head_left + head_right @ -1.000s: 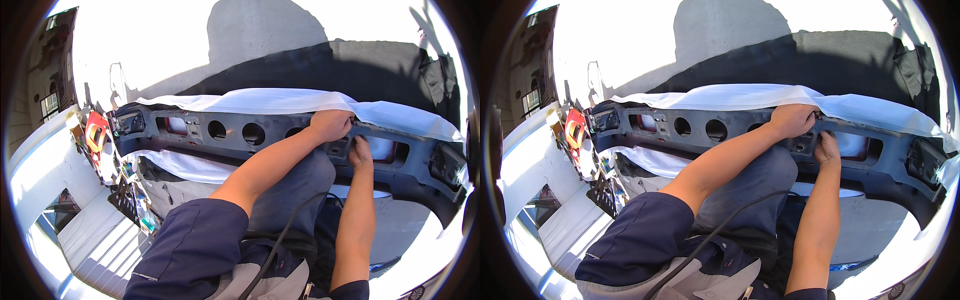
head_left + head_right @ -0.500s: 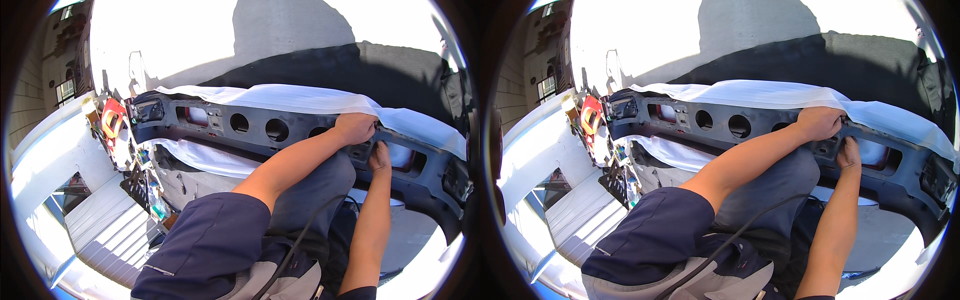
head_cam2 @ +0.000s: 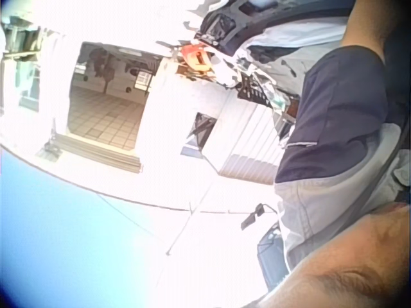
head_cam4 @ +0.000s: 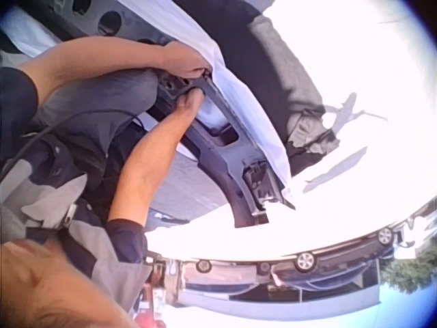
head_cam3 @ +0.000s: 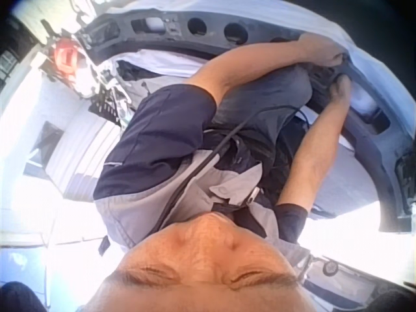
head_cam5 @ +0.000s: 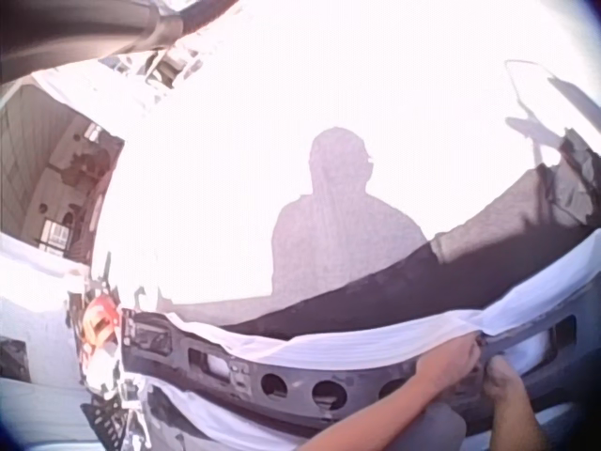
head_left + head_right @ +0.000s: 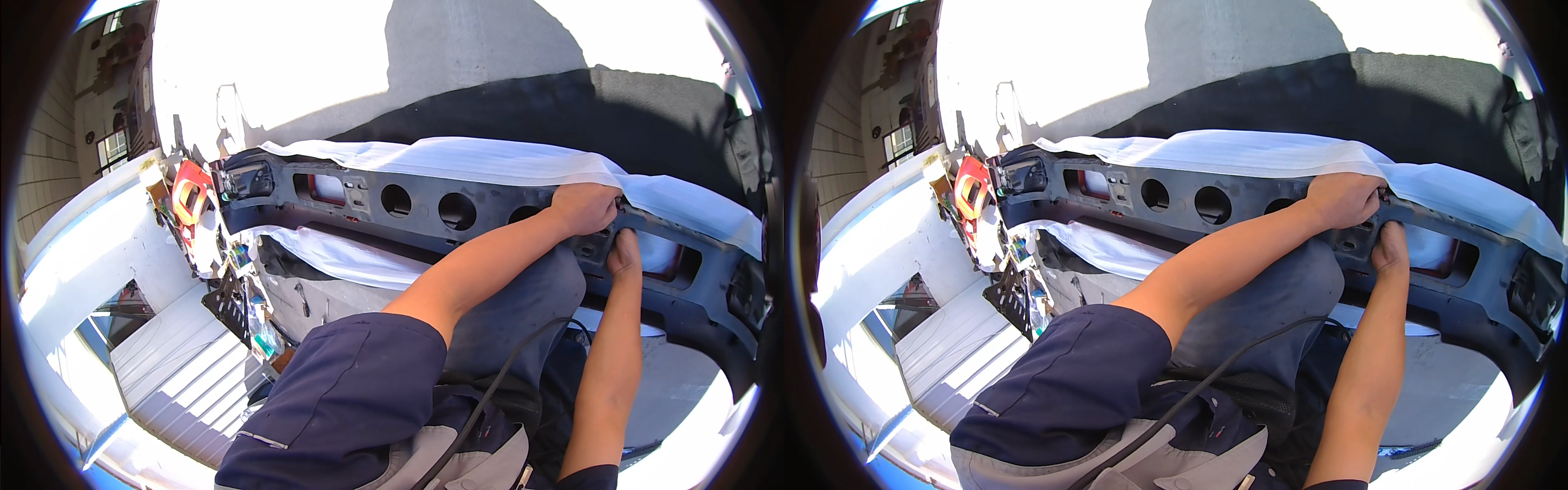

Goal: The person attaches components to a car bumper assembly, using a socket wrench and by hand, while the assembly is resting on a cloth on the ground.

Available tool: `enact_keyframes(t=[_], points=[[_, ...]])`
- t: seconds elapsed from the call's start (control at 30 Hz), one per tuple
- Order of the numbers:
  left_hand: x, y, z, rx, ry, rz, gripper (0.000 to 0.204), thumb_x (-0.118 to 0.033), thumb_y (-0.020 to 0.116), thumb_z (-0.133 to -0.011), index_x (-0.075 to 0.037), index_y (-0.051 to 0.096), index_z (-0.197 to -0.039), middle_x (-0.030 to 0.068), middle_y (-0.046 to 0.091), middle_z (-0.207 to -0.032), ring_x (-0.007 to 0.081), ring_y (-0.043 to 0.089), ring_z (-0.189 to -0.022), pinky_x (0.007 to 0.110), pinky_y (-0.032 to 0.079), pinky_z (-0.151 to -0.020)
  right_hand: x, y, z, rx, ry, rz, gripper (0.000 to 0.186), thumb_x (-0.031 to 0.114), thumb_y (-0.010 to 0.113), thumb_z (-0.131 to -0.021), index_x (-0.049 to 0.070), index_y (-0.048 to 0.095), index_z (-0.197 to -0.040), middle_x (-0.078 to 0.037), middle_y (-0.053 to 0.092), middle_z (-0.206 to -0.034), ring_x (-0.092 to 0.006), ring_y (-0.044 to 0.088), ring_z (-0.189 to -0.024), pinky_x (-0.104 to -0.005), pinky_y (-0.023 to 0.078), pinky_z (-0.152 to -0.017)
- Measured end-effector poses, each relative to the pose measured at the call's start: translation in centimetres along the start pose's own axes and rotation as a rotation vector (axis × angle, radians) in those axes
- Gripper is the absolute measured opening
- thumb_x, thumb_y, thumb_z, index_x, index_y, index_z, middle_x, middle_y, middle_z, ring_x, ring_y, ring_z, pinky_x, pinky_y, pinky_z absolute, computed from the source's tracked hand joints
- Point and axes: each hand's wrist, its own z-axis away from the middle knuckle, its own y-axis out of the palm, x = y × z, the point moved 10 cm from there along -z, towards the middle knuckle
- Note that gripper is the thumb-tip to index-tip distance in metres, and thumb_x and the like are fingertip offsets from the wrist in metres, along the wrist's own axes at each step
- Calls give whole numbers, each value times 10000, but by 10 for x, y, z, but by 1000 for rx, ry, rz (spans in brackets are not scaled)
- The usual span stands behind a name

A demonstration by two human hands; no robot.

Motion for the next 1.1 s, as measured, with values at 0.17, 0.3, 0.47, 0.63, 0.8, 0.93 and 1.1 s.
enact_keyframes(t=[0.17, 0.3, 0.47, 0.63, 0.8, 0.93, 1.1], points=[[2, 1, 0, 32, -37, 22, 207, -197, 582, -824, -105, 705, -963, 127, 698, -859, 333, 676, -789, 440, 538, -684, -1, -12, -4, 83, -33, -103, 320, 216, 497, -1003, 59, 576, -1271, -68, 617, -1266, -213, 574, -1159, -365, 438, -1011], [2, 1, 1, 19, -24, -2, 209, -192, 574, -832, -106, 706, -969, 127, 700, -865, 329, 678, -793, 439, 540, -687, -8, -12, -7, 106, 14, -65, 311, 204, 498, -999, 57, 585, -1259, -68, 619, -1263, -216, 575, -1156, -366, 436, -1011], [3, 1, 3, 9, -47, -5, 218, -189, 566, -839, -111, 708, -984, 124, 703, -866, 331, 678, -792, 437, 542, -692, -9, -9, -8, 46, 32, -15, 356, 251, 435, -1032, 63, 542, -1316, -86, 605, -1282, -211, 586, -1159, -362, 467, -995], [2, 0, 2, 13, -40, 15, 228, -197, 558, -841, -112, 706, -992, 125, 702, -858, 332, 677, -788, 442, 540, -693, -2, -3, -4, 6, -29, 0, 338, 258, 502, -1013, 53, 567, -1273, -62, 623, -1243, -208, 585, -1134, -369, 477, -957], [0, 6, -2, 65, -33, -49, 242, -193, 554, -836, -101, 704, -1002, 140, 698, -854, 339, 672, -781, 451, 534, -694, -1, 5, 1, 84, -8, -107, 335, 249, 516, -1001, 51, 572, -1265, -62, 625, -1241, -208, 588, -1126, -364, 457, -978], [0, 9, -3, 66, -33, -30, 253, -200, 539, -861, -91, 700, -1022, 162, 697, -878, 349, 670, -802, 449, 529, -718, -6, 5, 4, 48, 21, -137, 293, 146, 538, -938, 59, 599, -1211, -75, 632, -1211, -211, 572, -1121, -359, 432, -993], [1, 8, -2, 16, 30, -83, 250, -205, 543, -861, -95, 694, -1028, 158, 692, -837, 342, 668, -761, 443, 525, -688, 3, 28, 21, -4, 32, -79, 331, 202, 542, -960, 30, 572, -1242, -95, 615, -1233, -225, 577, -1132, -378, 440, -987]])
